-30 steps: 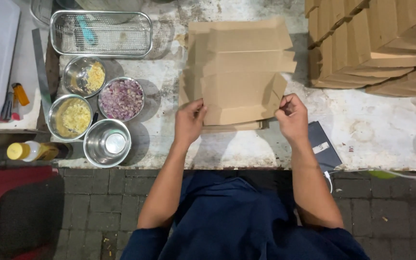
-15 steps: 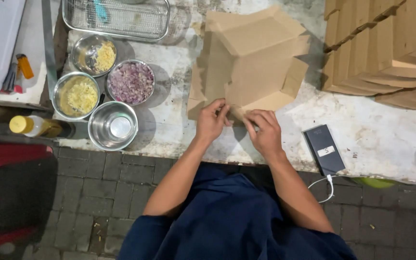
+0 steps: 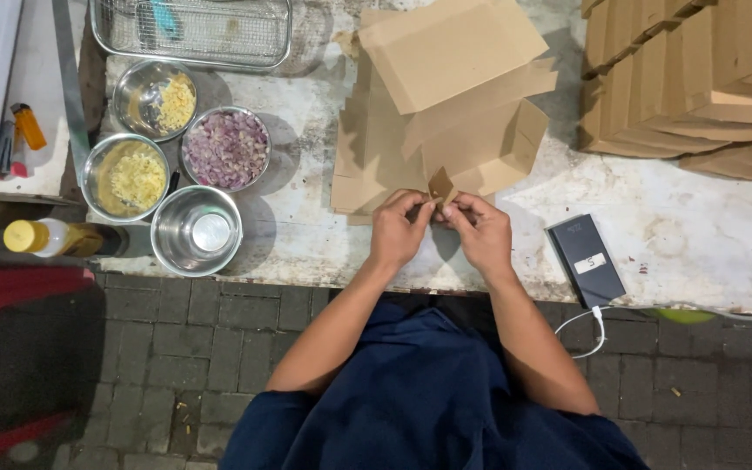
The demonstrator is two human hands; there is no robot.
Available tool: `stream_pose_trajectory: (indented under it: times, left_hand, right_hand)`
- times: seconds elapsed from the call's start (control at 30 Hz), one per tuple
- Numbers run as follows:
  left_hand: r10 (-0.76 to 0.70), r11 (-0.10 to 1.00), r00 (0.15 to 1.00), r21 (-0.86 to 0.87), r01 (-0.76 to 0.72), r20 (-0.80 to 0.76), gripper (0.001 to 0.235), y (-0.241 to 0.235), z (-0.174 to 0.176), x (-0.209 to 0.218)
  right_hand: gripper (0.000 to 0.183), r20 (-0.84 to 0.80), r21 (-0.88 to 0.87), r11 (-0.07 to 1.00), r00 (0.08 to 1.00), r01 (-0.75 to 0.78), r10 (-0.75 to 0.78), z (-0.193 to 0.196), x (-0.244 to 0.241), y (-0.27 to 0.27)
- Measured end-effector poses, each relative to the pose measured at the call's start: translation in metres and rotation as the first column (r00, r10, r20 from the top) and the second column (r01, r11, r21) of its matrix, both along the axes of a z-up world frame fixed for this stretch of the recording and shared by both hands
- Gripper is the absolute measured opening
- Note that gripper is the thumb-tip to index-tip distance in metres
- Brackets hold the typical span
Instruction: The person repeatedly folds flat cardboard pieces into small rectangular boxes by hand. They fold the side flaps, tuck tabs into slots, and stack the finished boxes on the table. The process is repeated continuously throughout the clip.
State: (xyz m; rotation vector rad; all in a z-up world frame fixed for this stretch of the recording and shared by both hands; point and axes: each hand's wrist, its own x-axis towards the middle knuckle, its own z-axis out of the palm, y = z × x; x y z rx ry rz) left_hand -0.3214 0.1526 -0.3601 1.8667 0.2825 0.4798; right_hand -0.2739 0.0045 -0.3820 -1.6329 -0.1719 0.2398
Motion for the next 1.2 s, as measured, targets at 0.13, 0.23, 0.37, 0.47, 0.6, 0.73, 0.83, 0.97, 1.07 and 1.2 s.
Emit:
stream_pose_trajectory:
  times: [0.13, 0.23, 0.37, 0.47, 0.6, 0.73, 0.83, 0.97, 1.07, 1.2]
  left_hand:
    - [0.008, 0.996, 0.999, 0.088, -0.011, 0.032, 0.008, -0.004, 0.004, 0.000]
    - [-0.019, 0.994, 0.999, 0.104, 0.014, 0.051, 0.009, -0.001, -0.002, 0.001]
    - [-0.060, 0.993, 0.997, 0.107, 0.054, 0.053, 0.009, 0.002, -0.005, 0.002]
    - [-0.076, 0.986, 0.994, 0.152, 0.064, 0.078, 0.007, -0.002, -0.007, 0.001]
    - [-0.128, 0.974, 0.987, 0.197, 0.107, 0.097, 0.006, -0.007, -0.021, 0.001]
    - [-0.121, 0.993, 0.991, -0.001, 0.122, 0.056, 0.009, -0.005, -0.013, 0.000]
    - [-0.129, 0.988, 0.991, 0.087, 0.126, 0.034, 0.011, -0.004, -0.025, 0.008]
    - [-0.102, 0.851, 0.988, 0.505, 0.146, -0.115, 0.014, -0.003, -0.008, 0.009]
    - [-0.013, 0.868, 0.982, 0.486, 0.105, -0.188, 0.013, 0.004, 0.022, 0.009]
    - [0.161, 0.884, 0.938, 0.467, 0.001, -0.307, 0.016, 0.044, 0.029, 0.005]
  right_hand:
    - [0.015, -0.015, 0.016, 1.000, 1.000, 0.001, 0.000, 0.005, 0.001, 0.001]
    - [0.017, -0.042, 0.058, 0.998, 0.999, 0.003, -0.001, 0.003, 0.002, 0.001]
    - [0.019, -0.027, 0.021, 0.997, 0.997, -0.071, 0.072, 0.012, 0.004, 0.000]
    - [0.022, -0.001, -0.004, 0.994, 0.994, -0.106, 0.106, 0.008, 0.005, -0.001]
    - [0.030, 0.042, -0.074, 0.987, 0.988, -0.146, 0.149, 0.012, 0.002, -0.003]
    - [0.038, 0.108, -0.127, 0.968, 0.967, -0.215, 0.229, 0.030, 0.000, -0.006]
    - [0.044, 0.219, -0.260, 0.927, 0.919, -0.269, 0.328, 0.042, -0.002, -0.005]
    - [0.055, 0.235, -0.347, 0.870, 0.866, -0.350, 0.442, 0.048, -0.006, -0.008]
    - [0.057, 0.166, -0.303, 0.895, 0.907, -0.327, 0.387, 0.054, -0.010, -0.018]
    - [0.010, 0.329, -0.098, 0.942, 0.903, 0.322, -0.275, 0.009, 0.015, -0.071]
